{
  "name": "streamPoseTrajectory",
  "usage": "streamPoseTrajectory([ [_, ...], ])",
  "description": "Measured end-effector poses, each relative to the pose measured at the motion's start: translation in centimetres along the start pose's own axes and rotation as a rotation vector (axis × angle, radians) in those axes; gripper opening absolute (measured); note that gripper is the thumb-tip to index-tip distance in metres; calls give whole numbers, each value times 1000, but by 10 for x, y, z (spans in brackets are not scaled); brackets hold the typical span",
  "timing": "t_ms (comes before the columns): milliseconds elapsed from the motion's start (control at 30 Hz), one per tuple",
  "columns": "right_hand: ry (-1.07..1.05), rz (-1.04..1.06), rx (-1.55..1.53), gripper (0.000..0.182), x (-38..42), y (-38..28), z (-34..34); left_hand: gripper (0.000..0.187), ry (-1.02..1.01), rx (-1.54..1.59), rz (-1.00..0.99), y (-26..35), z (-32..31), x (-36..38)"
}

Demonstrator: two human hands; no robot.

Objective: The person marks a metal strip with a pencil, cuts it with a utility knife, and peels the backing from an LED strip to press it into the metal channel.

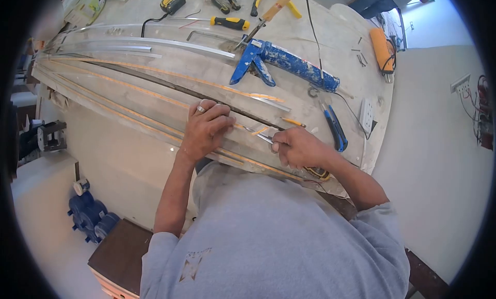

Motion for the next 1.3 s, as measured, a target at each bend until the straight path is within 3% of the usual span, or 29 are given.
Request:
streamPoseTrajectory([
  [167,-61,-47,-98,16,-1,-2,3,21,-29,17,22,-1,2,-1],
  [267,67,116,114,10,-8,15,0,25,-40,31,22,-2,2,-1],
  [333,286,556,565,12,-13,23,-2,24,-46,40,24,-1,3,-2],
  [467,261,448,492,7,-6,8,-6,14,-59,44,34,0,4,-3],
  [533,79,69,80,13,-3,-3,-7,13,-56,44,33,0,4,-3],
  [633,61,45,62,11,-2,-6,-4,12,-42,46,29,0,4,-3],
  [667,58,43,65,11,-5,2,-6,12,-45,43,25,0,5,-4],
  [733,319,516,583,8,-9,15,-9,12,-50,42,24,0,4,-2],
  [867,277,489,479,7,-9,9,-4,20,-26,46,11,-1,3,-3],
  [933,-35,-59,-98,6,-9,5,-1,20,-27,50,13,-1,3,-3],
  [1067,47,56,28,9,-11,17,-7,18,-26,46,10,-1,4,-4],
  [1133,304,528,519,18,-12,17,-10,18,-27,51,9,0,4,-3],
  [1167,303,529,521,18,-9,11,-7,17,-24,50,12,-1,3,-3],
  [1233,-20,-23,-99,19,-5,2,-1,16,-21,49,16,-1,3,-3],
  [1300,-49,-8,-121,22,-9,6,4,16,-23,45,22,-1,2,-3],
])
Point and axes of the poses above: each hand's wrist, its own x-axis away from the middle knuckle, its own z-axis out of the back of the hand, y = z × x, the point moved 2 cm from there along -x, towards the middle knuckle, and after that the axes turned 1 degree about -y, right-handed, at the moved point
